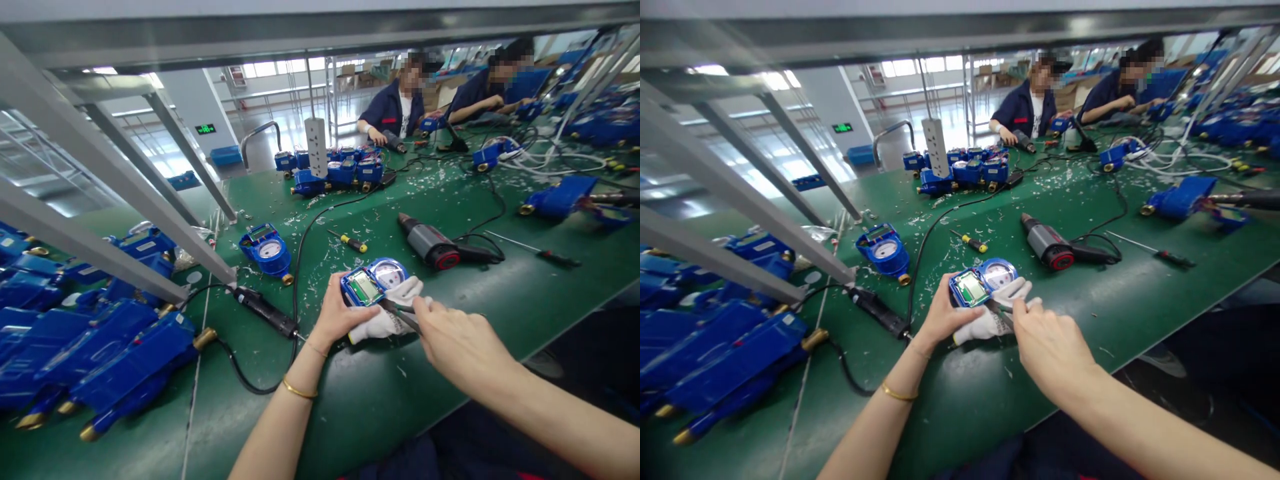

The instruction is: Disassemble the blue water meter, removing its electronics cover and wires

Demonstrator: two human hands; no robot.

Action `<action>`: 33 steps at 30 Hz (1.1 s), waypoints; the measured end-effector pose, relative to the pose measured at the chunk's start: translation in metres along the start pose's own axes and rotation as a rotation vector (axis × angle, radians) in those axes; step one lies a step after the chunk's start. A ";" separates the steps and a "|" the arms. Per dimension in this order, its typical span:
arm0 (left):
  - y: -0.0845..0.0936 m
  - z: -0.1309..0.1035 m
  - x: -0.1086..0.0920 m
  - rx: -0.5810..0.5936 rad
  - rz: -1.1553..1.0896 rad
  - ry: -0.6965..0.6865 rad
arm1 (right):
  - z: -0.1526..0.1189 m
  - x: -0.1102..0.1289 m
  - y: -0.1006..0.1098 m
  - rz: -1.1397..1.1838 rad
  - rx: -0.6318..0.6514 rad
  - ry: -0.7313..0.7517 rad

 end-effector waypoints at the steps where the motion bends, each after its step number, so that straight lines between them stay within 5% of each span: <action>1: -0.001 0.002 0.001 -0.005 0.004 0.001 | 0.000 -0.001 -0.002 0.032 0.015 -0.016; 13: 0.006 0.016 0.007 0.197 0.051 -0.065 | 0.016 -0.010 -0.007 0.178 0.084 0.015; 19: -0.001 0.011 0.011 -0.006 0.151 -0.149 | 0.046 -0.027 0.016 0.112 0.059 0.174; 25: 0.008 0.026 0.016 -0.130 0.135 -0.039 | 0.080 -0.022 0.044 0.033 0.022 0.332; 33: 0.003 0.033 0.023 -0.200 0.131 -0.010 | 0.089 -0.024 0.030 0.009 0.052 0.290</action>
Point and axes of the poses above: each hand's wrist, its own z-axis towards the middle knuckle, its own y-axis out of the back of the hand, x = y × z, the point moved 6 cm from there along z, towards the middle knuckle, and after that the axes turned 3 degrees about y, right-handed, at the moved point
